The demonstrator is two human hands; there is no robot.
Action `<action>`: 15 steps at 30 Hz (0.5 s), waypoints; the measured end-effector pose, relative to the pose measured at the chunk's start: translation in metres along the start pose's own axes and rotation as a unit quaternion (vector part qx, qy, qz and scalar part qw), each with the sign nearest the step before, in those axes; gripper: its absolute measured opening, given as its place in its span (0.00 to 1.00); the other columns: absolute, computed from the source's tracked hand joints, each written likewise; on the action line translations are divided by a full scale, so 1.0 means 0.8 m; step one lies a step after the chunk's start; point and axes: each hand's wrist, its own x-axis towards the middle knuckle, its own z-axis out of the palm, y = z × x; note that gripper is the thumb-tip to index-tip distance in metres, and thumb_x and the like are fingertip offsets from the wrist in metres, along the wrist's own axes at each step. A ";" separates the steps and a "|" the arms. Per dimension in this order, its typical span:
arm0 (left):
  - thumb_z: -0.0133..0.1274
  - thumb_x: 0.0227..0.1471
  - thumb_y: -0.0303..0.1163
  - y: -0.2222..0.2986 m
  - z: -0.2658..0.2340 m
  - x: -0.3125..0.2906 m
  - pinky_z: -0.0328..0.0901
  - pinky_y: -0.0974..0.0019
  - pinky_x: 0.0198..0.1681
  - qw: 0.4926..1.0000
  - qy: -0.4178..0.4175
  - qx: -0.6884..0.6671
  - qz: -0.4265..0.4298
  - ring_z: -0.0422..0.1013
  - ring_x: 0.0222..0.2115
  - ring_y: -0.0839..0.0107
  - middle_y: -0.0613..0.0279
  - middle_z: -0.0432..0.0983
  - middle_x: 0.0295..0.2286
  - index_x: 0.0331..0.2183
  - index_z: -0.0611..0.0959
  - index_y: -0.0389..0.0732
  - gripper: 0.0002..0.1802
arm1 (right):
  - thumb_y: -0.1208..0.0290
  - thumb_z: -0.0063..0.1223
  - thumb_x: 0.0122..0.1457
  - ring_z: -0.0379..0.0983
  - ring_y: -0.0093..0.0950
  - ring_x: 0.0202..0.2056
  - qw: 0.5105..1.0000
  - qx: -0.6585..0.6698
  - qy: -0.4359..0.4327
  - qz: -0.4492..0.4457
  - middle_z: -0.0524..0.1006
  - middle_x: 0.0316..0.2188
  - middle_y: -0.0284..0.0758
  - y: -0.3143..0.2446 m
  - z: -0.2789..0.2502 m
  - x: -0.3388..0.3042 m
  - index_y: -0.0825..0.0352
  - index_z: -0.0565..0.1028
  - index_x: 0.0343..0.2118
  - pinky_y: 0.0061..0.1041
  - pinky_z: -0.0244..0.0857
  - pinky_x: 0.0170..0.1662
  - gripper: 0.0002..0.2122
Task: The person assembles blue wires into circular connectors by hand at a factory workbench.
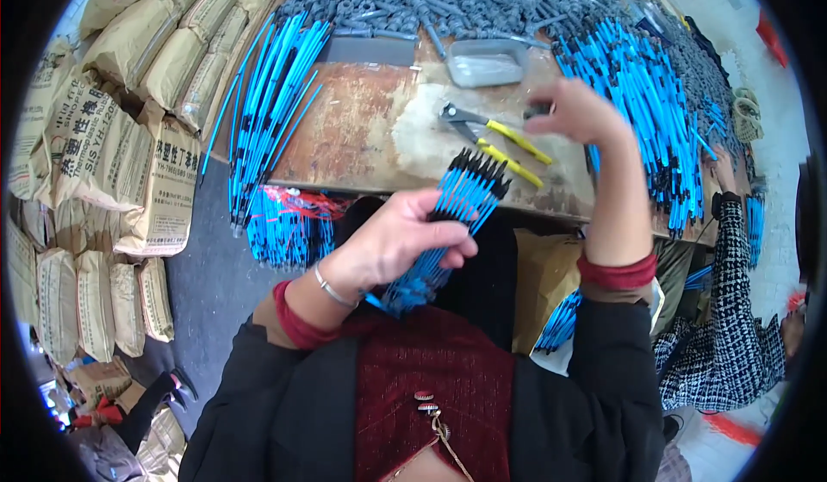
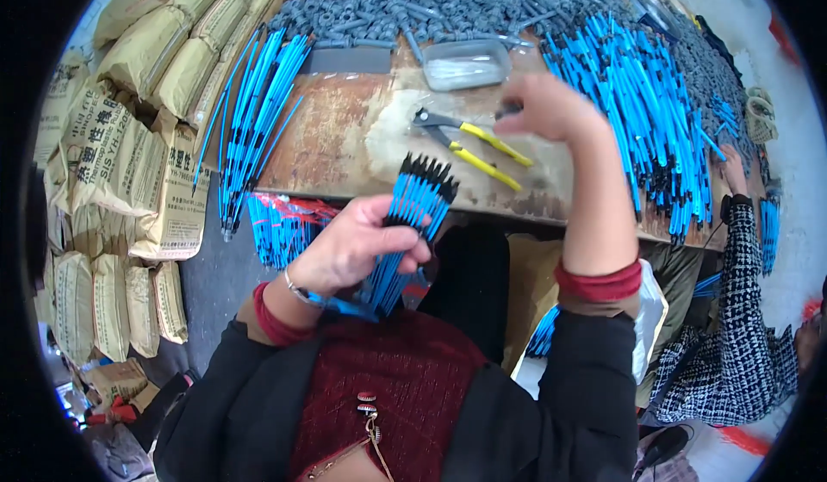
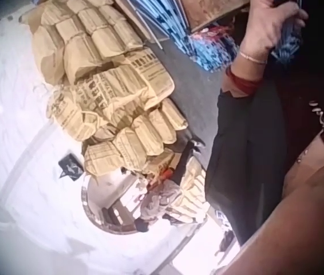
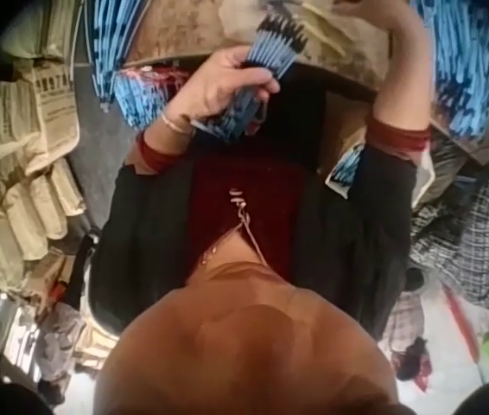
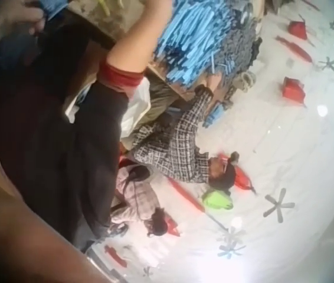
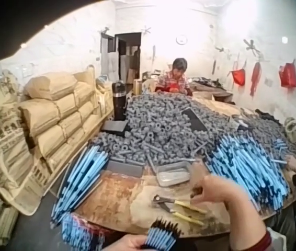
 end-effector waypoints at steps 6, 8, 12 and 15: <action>0.52 0.48 0.23 -0.024 -0.006 0.061 0.70 0.65 0.37 0.985 0.043 -0.006 0.165 0.75 0.30 0.68 0.57 0.77 0.32 0.36 0.77 0.36 0.09 | 0.67 0.59 0.45 0.74 0.32 0.32 0.905 0.153 0.396 0.001 0.76 0.34 0.42 -0.013 0.021 0.019 0.67 0.71 0.44 0.30 0.67 0.38 0.21; 0.50 0.49 0.21 -0.025 -0.006 0.056 0.69 0.66 0.38 0.983 0.045 -0.003 0.176 0.74 0.32 0.68 0.57 0.77 0.32 0.37 0.77 0.36 0.10 | 0.65 0.59 0.46 0.72 0.36 0.35 0.907 0.107 0.407 -0.020 0.75 0.35 0.42 -0.021 0.082 0.009 0.66 0.72 0.42 0.34 0.65 0.41 0.20; 0.48 0.50 0.18 -0.036 0.003 0.041 0.69 0.66 0.41 0.982 0.050 0.001 0.180 0.74 0.34 0.68 0.58 0.77 0.32 0.39 0.77 0.35 0.12 | 0.64 0.58 0.47 0.68 0.40 0.41 0.905 0.004 0.423 -0.032 0.74 0.37 0.40 -0.054 0.153 -0.028 0.66 0.73 0.40 0.37 0.61 0.46 0.18; 0.50 0.49 0.19 -0.043 0.011 0.033 0.69 0.62 0.41 0.985 0.058 0.017 0.161 0.74 0.35 0.66 0.57 0.77 0.32 0.38 0.77 0.37 0.12 | 0.68 0.56 0.48 0.67 0.42 0.43 0.921 -0.008 0.387 0.044 0.73 0.39 0.42 -0.058 0.150 -0.045 0.68 0.72 0.41 0.36 0.61 0.46 0.17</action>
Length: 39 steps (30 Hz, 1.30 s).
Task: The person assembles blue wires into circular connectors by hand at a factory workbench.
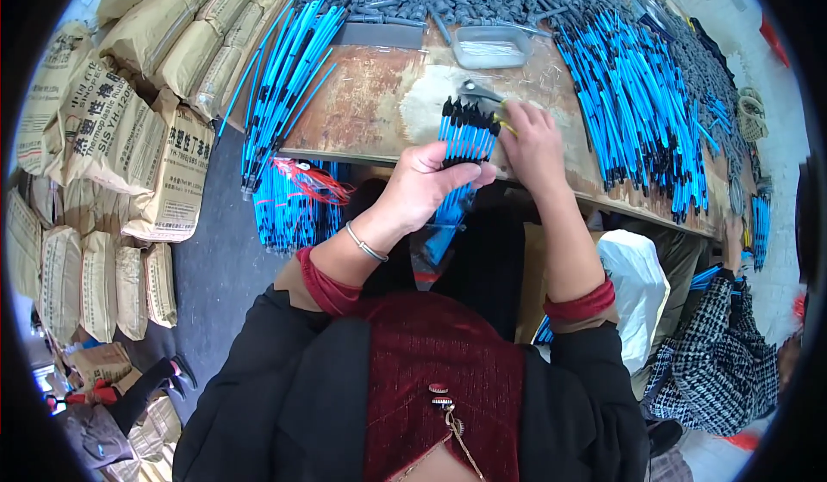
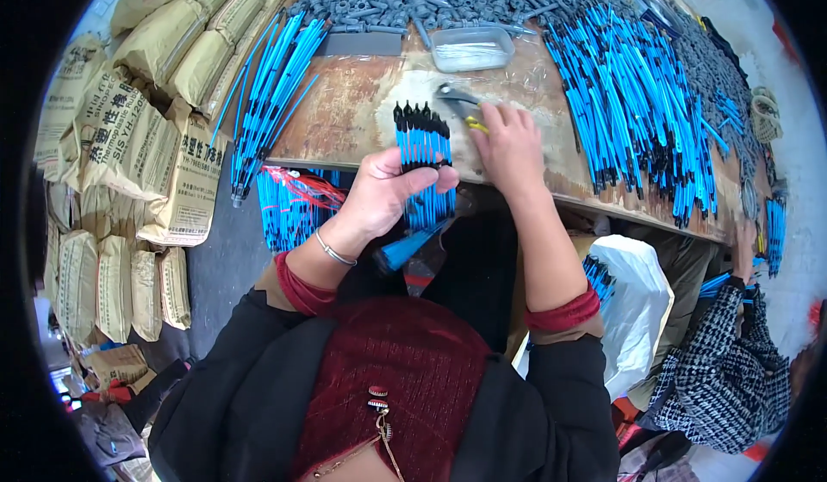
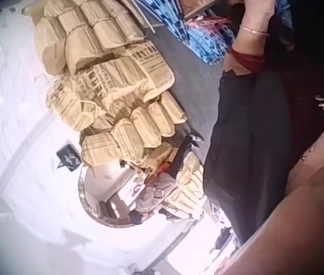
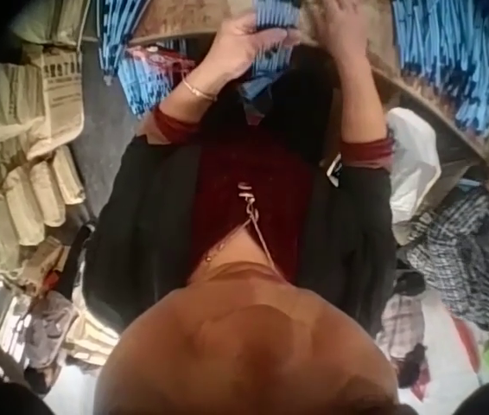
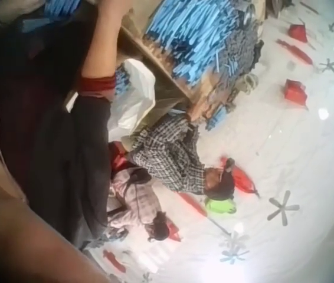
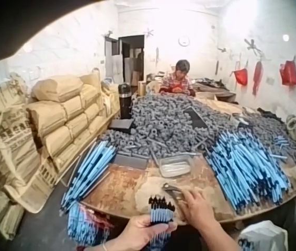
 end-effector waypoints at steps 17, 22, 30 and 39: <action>0.50 0.49 0.22 -0.034 -0.011 -0.029 0.66 0.70 0.40 0.950 -0.023 0.284 0.128 0.71 0.35 0.76 0.63 0.77 0.30 0.32 0.80 0.35 0.06 | 0.70 0.53 0.50 0.68 0.41 0.46 0.943 0.201 -0.014 -0.266 0.72 0.44 0.43 -0.105 -0.098 -0.008 0.70 0.70 0.44 0.34 0.61 0.50 0.17; 0.50 0.50 0.23 -0.052 -0.009 -0.053 0.65 0.70 0.40 0.984 -0.013 0.178 0.013 0.70 0.35 0.75 0.63 0.76 0.31 0.33 0.79 0.35 0.07 | 0.70 0.54 0.50 0.70 0.40 0.44 0.934 0.210 -0.158 -0.241 0.72 0.43 0.42 -0.108 -0.070 -0.034 0.69 0.70 0.43 0.33 0.65 0.46 0.17; 0.49 0.51 0.22 -0.022 -0.028 -0.002 0.66 0.71 0.42 0.996 -0.002 0.078 -0.052 0.72 0.35 0.75 0.61 0.77 0.32 0.35 0.79 0.35 0.08 | 0.68 0.55 0.52 0.74 0.35 0.35 0.974 0.220 -0.043 -0.046 0.77 0.33 0.41 -0.014 -0.044 0.108 0.67 0.75 0.39 0.26 0.67 0.38 0.12; 0.49 0.50 0.20 -0.005 -0.027 0.020 0.68 0.69 0.39 0.992 -0.002 0.076 -0.101 0.73 0.34 0.71 0.59 0.77 0.31 0.37 0.78 0.37 0.10 | 0.72 0.52 0.47 0.74 0.38 0.31 0.957 -0.121 -0.251 -0.078 0.77 0.28 0.41 0.042 0.039 0.222 0.62 0.79 0.31 0.34 0.69 0.37 0.08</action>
